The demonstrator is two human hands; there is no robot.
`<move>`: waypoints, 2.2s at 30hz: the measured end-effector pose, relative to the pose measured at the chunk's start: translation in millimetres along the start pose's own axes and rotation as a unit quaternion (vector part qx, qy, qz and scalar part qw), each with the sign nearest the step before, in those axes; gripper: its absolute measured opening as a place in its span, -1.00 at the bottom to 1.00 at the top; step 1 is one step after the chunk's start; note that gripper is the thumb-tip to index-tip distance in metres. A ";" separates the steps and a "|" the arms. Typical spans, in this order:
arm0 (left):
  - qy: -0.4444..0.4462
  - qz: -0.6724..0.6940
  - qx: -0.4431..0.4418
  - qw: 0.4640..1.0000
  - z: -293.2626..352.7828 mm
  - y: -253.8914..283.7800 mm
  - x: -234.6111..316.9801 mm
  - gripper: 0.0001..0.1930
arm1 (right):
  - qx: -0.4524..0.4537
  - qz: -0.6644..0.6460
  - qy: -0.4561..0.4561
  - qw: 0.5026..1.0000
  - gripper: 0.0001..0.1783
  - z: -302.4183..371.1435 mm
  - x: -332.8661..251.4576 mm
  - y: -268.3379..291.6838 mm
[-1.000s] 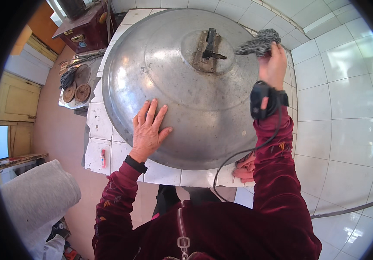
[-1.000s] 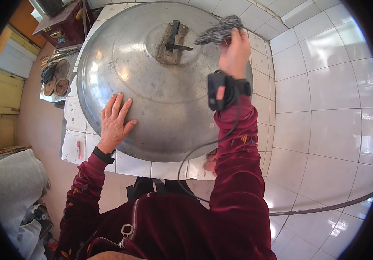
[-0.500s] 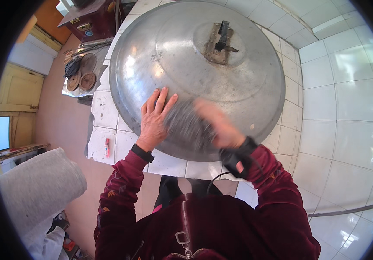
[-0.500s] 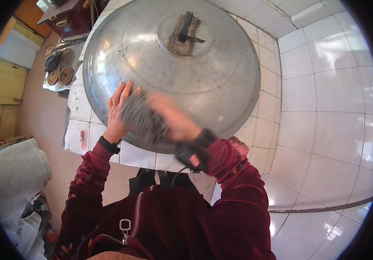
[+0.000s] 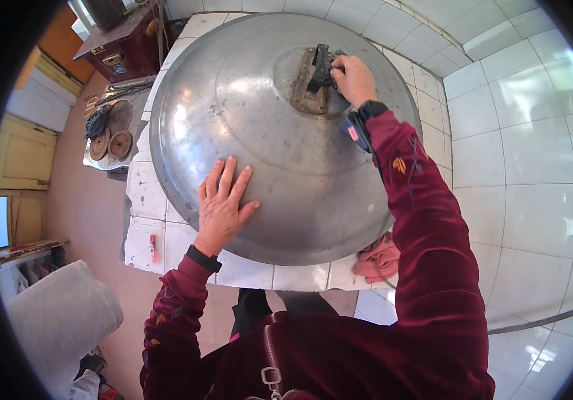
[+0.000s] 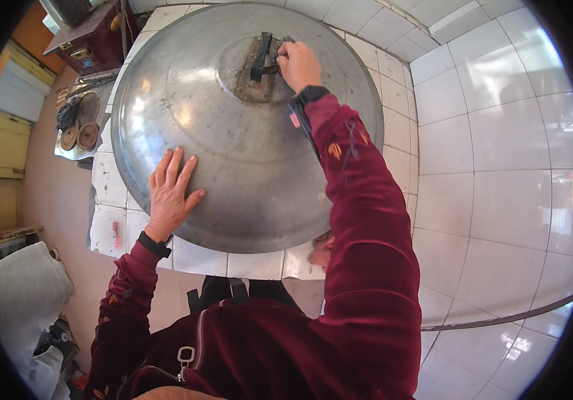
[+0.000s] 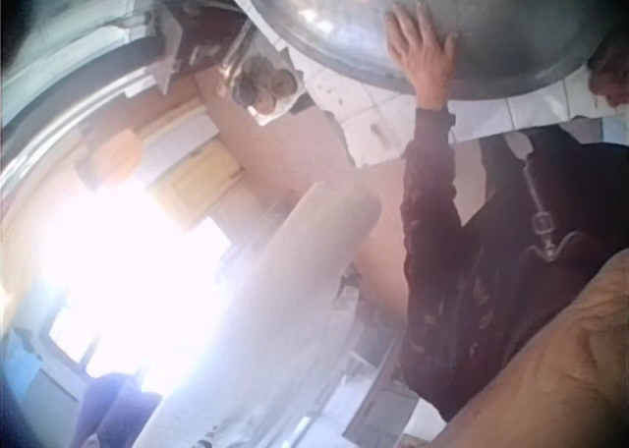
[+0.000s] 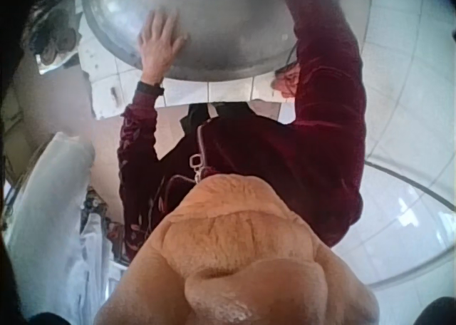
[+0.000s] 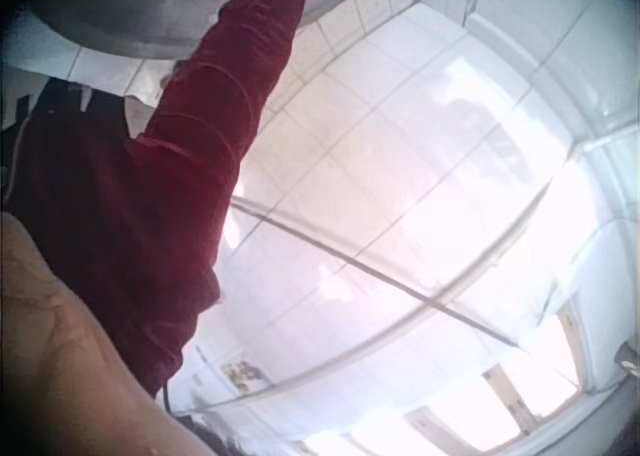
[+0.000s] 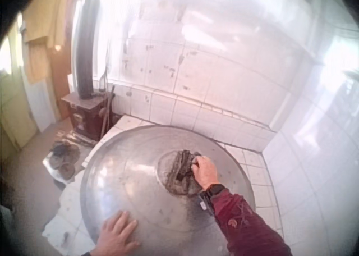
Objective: The person scrubs the underside of a large metal lid with a steel wool pad and wipes it with a pink cloth. They alternate between scrubbing and wiping, then briefly handle a black cable before resuming scrubbing and wiping the lid.
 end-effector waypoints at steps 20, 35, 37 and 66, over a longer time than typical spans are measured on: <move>-0.003 -0.001 -0.004 1.000 -0.6 2.6 1.1 -0.28 | 0.019 -0.069 0.085 0.994 -0.86 17.6 -7.4 23.9; 0.003 0.007 0.000 1.000 0.3 3.1 -0.2 -0.30 | -0.053 -0.086 0.159 0.982 -0.89 66.8 -43.0 42.5; -0.003 -0.004 0.005 1.000 0.0 3.8 0.9 -0.32 | -0.044 -0.089 0.165 0.981 -0.89 69.7 -43.5 43.7; 0.003 -0.002 0.006 1.000 0.0 4.1 1.3 -0.31 | -0.046 -0.042 0.170 0.984 -0.85 27.6 -33.3 26.3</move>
Point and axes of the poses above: each hand's wrist, its own z-axis away from the middle knuckle, its own y-axis out of the back of the hand, x = y × z, the point moved 10 cm from there along -z, towards the middle knuckle, and after that the axes turned 14 degrees about z, right-handed, at the moved point
